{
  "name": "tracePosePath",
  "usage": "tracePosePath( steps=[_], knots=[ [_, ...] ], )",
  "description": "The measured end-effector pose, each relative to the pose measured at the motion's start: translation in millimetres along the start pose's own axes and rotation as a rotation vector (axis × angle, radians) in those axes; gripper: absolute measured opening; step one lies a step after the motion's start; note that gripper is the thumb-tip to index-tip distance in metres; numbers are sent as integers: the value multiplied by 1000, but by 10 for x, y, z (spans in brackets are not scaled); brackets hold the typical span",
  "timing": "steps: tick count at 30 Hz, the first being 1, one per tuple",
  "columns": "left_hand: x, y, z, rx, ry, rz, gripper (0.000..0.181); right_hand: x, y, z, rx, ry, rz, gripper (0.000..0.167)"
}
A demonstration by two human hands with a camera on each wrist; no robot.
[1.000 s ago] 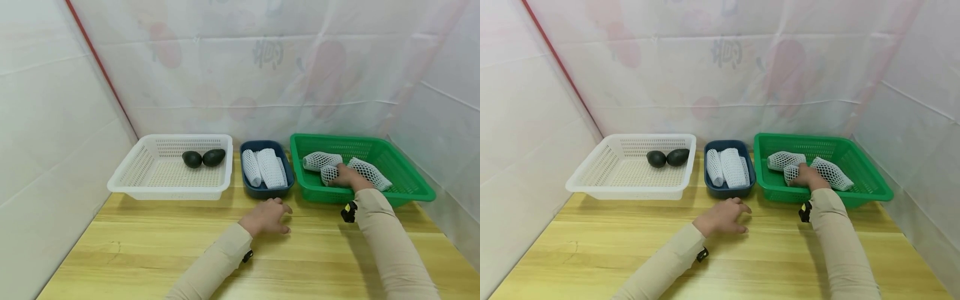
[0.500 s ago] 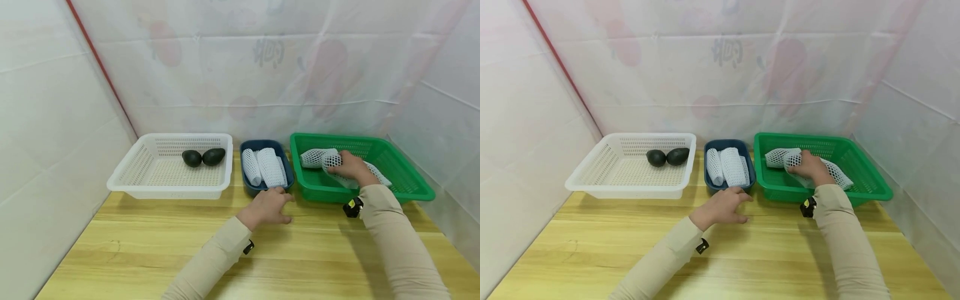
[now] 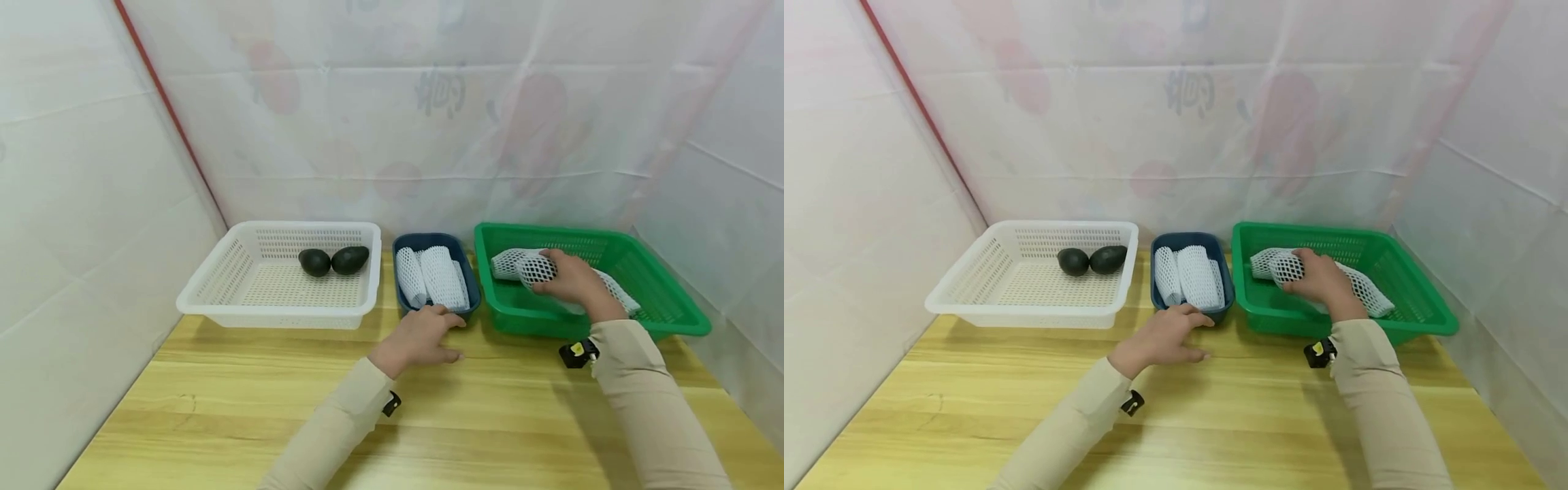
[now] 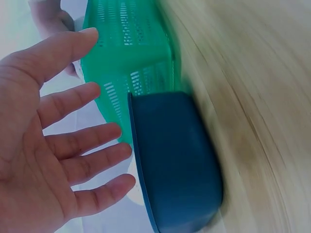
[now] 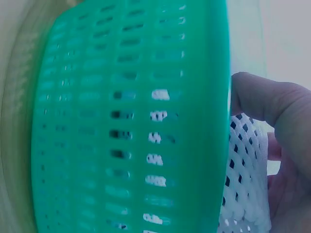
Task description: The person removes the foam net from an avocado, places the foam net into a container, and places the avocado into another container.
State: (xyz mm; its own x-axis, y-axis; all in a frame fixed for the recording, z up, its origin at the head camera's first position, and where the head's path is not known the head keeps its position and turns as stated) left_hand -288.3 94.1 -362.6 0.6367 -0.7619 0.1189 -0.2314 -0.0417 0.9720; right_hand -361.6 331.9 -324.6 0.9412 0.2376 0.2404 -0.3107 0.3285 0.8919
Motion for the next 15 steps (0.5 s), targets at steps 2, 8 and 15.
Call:
tracePosePath(
  steps=[2, 8, 15],
  knots=[
    [40, -4, 38, -4, 5, -9, 49, 26, -15, 47, -4, 19, -11, 78],
    [189, 31, 125, -46, 28, -40, 48, 113, -4, 194, -19, 66, -40, 76],
    [309, 39, 198, -65, 40, -53, 48, 197, -25, 376, 15, 95, -38, 75]
  ],
)
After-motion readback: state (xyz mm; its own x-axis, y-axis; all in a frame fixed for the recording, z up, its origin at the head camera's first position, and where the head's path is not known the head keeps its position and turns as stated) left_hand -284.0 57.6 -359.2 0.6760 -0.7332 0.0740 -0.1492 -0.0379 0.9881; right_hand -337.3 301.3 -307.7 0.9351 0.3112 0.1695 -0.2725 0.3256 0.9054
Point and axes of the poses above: each hand's wrist, its own x-axis away from the middle knuckle, its own y-axis out of the back of the hand, z = x × y, the point moved 8 cm from there along -x, towards the middle knuckle, and after that the axes turned 15 degrees about z, right-handed, at the moved point
